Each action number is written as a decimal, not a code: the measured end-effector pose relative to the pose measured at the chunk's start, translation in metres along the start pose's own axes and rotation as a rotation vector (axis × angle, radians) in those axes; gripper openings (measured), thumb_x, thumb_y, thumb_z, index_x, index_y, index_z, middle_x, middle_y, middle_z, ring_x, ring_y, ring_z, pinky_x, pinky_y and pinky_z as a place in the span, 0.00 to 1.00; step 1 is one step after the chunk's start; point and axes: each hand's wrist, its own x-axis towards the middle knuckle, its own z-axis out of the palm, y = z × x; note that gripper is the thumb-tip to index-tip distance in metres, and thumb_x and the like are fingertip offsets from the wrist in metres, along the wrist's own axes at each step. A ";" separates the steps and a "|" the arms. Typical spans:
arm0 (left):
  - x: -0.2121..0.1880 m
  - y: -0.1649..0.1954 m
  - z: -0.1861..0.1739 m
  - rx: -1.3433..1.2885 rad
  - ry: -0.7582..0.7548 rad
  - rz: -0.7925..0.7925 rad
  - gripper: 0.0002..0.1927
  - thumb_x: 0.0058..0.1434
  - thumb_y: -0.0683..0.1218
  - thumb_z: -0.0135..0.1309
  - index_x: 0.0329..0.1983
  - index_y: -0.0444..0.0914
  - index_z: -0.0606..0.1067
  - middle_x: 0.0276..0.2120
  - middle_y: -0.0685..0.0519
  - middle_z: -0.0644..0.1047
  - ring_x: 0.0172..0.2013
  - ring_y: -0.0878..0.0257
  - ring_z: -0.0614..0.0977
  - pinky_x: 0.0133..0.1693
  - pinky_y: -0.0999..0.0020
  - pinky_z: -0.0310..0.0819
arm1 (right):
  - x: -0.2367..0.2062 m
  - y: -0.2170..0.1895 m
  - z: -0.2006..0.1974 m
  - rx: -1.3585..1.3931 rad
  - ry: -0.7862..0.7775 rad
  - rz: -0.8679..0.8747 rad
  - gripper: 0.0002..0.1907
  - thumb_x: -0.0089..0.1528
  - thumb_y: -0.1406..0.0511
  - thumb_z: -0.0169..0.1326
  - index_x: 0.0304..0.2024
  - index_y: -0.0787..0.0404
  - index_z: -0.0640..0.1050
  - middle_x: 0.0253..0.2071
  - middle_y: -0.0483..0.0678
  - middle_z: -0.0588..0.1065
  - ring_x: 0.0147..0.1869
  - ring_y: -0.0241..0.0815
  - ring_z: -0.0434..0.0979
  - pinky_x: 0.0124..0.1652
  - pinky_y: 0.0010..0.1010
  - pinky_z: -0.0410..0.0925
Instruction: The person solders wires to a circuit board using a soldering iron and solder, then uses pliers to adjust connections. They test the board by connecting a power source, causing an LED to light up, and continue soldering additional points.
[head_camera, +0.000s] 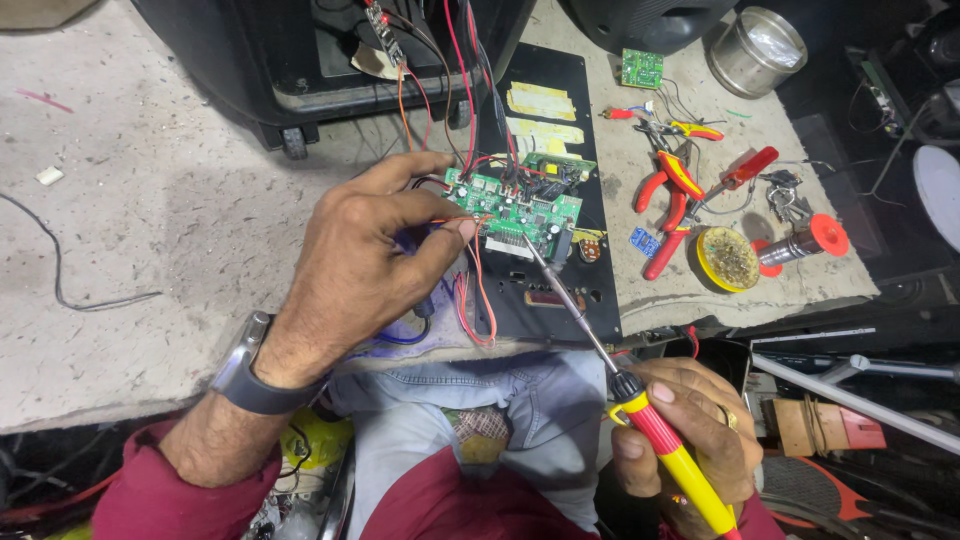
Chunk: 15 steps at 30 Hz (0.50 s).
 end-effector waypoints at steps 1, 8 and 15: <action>0.001 -0.001 0.000 -0.009 -0.012 -0.031 0.07 0.60 0.43 0.63 0.38 0.35 0.83 0.54 0.43 0.81 0.36 0.58 0.87 0.38 0.67 0.80 | -0.002 0.000 0.000 -0.008 0.010 0.013 0.18 0.66 0.63 0.56 0.54 0.64 0.68 0.33 0.53 0.79 0.38 0.50 0.85 0.40 0.42 0.79; 0.003 -0.004 0.000 -0.108 -0.049 -0.076 0.08 0.59 0.43 0.64 0.40 0.35 0.83 0.54 0.44 0.81 0.37 0.64 0.87 0.38 0.70 0.81 | -0.017 0.003 -0.002 -0.011 0.029 0.014 0.18 0.67 0.61 0.56 0.54 0.63 0.67 0.35 0.54 0.79 0.39 0.48 0.84 0.40 0.39 0.78; 0.002 -0.005 -0.001 -0.228 -0.085 -0.115 0.09 0.63 0.45 0.64 0.44 0.37 0.84 0.55 0.45 0.81 0.43 0.65 0.84 0.43 0.72 0.79 | 0.002 0.016 0.018 0.045 0.166 0.039 0.18 0.73 0.71 0.57 0.63 0.60 0.67 0.48 0.52 0.77 0.46 0.45 0.84 0.46 0.33 0.80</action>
